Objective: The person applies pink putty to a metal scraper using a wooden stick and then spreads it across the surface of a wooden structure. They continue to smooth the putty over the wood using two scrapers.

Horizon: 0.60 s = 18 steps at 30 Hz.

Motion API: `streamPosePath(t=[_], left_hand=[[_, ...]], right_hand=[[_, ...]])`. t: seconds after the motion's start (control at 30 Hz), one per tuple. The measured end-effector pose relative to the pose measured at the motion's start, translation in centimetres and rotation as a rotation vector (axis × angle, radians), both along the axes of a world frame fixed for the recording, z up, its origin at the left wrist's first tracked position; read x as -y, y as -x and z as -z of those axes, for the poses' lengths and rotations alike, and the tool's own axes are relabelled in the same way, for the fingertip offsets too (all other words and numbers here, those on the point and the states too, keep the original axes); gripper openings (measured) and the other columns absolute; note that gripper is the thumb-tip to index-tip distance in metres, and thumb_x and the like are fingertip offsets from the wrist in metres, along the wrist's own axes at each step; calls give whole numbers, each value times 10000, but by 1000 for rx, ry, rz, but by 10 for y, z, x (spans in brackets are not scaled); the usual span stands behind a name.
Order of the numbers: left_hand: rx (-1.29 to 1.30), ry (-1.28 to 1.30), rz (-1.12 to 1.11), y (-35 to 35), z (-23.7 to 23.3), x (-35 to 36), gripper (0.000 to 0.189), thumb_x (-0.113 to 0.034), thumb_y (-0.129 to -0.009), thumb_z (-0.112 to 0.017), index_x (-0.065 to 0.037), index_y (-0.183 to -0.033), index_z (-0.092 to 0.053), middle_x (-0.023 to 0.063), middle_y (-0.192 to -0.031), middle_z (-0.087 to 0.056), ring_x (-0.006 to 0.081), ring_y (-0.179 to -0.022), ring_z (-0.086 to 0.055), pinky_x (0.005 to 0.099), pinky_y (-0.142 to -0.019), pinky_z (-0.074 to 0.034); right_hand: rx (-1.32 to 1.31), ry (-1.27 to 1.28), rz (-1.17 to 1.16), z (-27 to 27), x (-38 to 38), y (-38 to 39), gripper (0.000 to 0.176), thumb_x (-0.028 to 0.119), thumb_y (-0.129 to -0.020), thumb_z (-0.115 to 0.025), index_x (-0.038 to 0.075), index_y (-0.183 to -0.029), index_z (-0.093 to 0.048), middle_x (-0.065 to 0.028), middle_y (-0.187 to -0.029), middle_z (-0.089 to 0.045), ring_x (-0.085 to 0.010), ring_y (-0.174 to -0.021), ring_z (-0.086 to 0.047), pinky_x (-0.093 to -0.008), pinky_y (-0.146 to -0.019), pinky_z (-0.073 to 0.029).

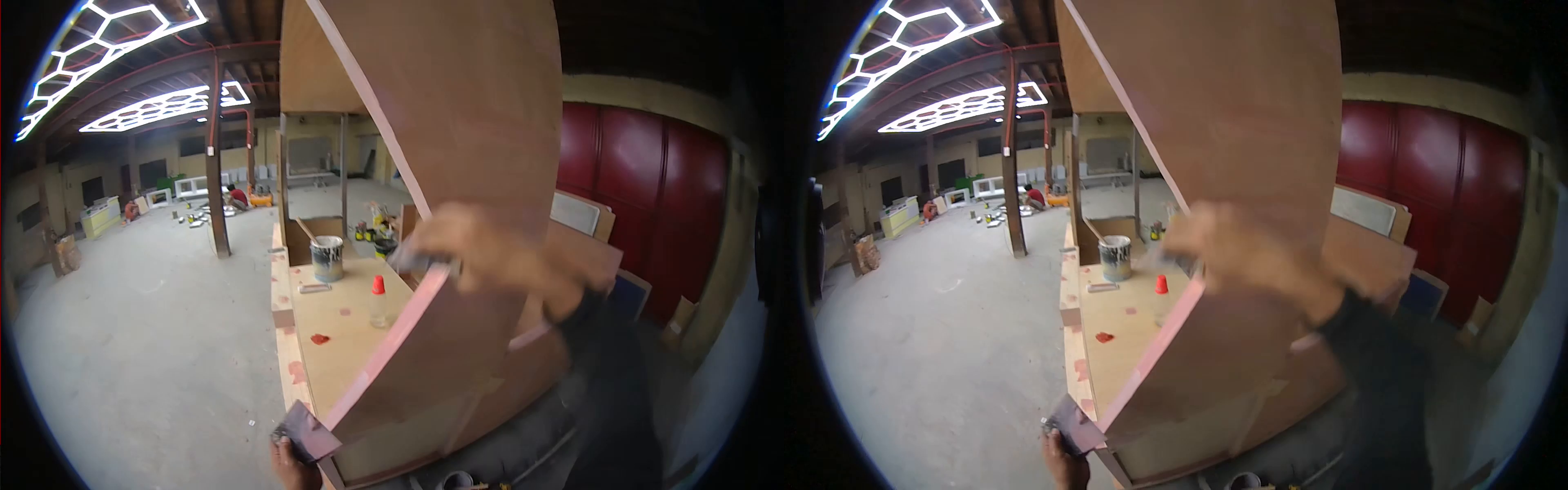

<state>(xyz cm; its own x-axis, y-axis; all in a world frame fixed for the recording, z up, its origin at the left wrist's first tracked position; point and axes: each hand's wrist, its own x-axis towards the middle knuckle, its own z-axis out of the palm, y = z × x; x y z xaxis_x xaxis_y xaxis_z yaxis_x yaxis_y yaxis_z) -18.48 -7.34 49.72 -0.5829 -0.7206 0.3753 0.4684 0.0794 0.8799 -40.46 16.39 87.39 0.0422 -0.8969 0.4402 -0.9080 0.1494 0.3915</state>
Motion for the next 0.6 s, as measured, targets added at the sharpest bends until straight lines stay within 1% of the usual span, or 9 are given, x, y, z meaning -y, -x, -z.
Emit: streamPosePath(t=[0.03, 0.1, 0.23, 0.27, 0.37, 0.43, 0.5, 0.53, 0.6], left_hand=[[278, 356, -129, -7, -8, -7, 367, -236, -1042, -383, 19, -1228, -568, 193, -1210, -622, 313, -1087, -598, 422, -917, -484], [-150, -798, 333, 18, 6, -14, 351, -208, -1040, -364, -27, -1262, -567, 140, -1248, -620, 266, -1144, -602, 407, -955, -510], [-166, -905, 454, 11, -28, -32, 340, -122, -1021, -389, -42, -1314, -540, 104, -1292, -598, 212, -1177, -590, 371, -996, -509], [-96, -589, 419, 13, -18, -31, 350, 0, -972, -443, -28, -1312, -521, 105, -1280, -592, 185, -1147, -588, 334, -966, -519], [76, -338, 274, -1, -4, -21, 393, 99, -924, -458, -15, -1298, -501, 104, -1225, -592, 172, -1098, -589, 306, -913, -536], [53, -375, 263, -12, -10, -16, 342, 66, -942, -451, -20, -1270, -496, 101, -1161, -590, 181, -1053, -600, 309, -863, -558], [-145, -704, 313, -28, -22, -14, 290, -30, -983, -429, -22, -1264, -500, 104, -1160, -589, 187, -1032, -609, 321, -841, -572], [53, -333, 175, -32, -18, -13, 291, -118, -1020, -371, -23, -1263, -499, 129, -1179, -594, 210, -1031, -620, 336, -830, -581], [-3, -476, 199, -44, -15, -11, 295, -130, -1027, -356, -16, -1253, -507, 139, -1187, -592, 216, -1035, -621, 331, -819, -585]], right_hand=[[258, 91, -258, 37, 7, -14, 589, -74, -587, -566, 58, -1152, -668, -137, -1161, -668, -316, -1113, -606, -403, -983, -473], [775, 153, -303, 123, 23, -46, 459, -31, -843, -649, 60, -1289, -586, -144, -1293, -605, -297, -1260, -547, -408, -1058, -444], [966, 326, -476, 271, 70, -82, 488, -29, -837, -670, 47, -1310, -576, -189, -1348, -545, -329, -1261, -543, -398, -1050, -446], [983, 350, -499, 295, 80, -92, 499, -34, -828, -670, 46, -1312, -576, -190, -1357, -534, -334, -1257, -543, -400, -1045, -449], [1004, 436, -476, 317, 96, -126, 469, -46, -820, -634, 37, -1280, -593, -191, -1315, -560, -363, -1224, -555, -428, -1026, -449], [1007, 496, -427, 319, 105, -137, 434, -52, -821, -598, 30, -1247, -610, -190, -1263, -598, -387, -1194, -566, -456, -1011, -446], [891, 476, -431, 324, 110, -147, 368, -49, -818, -598, 2, -1182, -620, -200, -1197, -608, -400, -1140, -582, -443, -969, -475], [868, 479, -427, 326, 112, -152, 358, -51, -815, -596, -3, -1168, -622, -201, -1178, -612, -397, -1120, -590, -443, -960, -482], [869, 478, -405, 335, 116, -160, 363, -49, -814, -597, -1, -1173, -622, -200, -1180, -613, -393, -1118, -593, -444, -963, -482]])
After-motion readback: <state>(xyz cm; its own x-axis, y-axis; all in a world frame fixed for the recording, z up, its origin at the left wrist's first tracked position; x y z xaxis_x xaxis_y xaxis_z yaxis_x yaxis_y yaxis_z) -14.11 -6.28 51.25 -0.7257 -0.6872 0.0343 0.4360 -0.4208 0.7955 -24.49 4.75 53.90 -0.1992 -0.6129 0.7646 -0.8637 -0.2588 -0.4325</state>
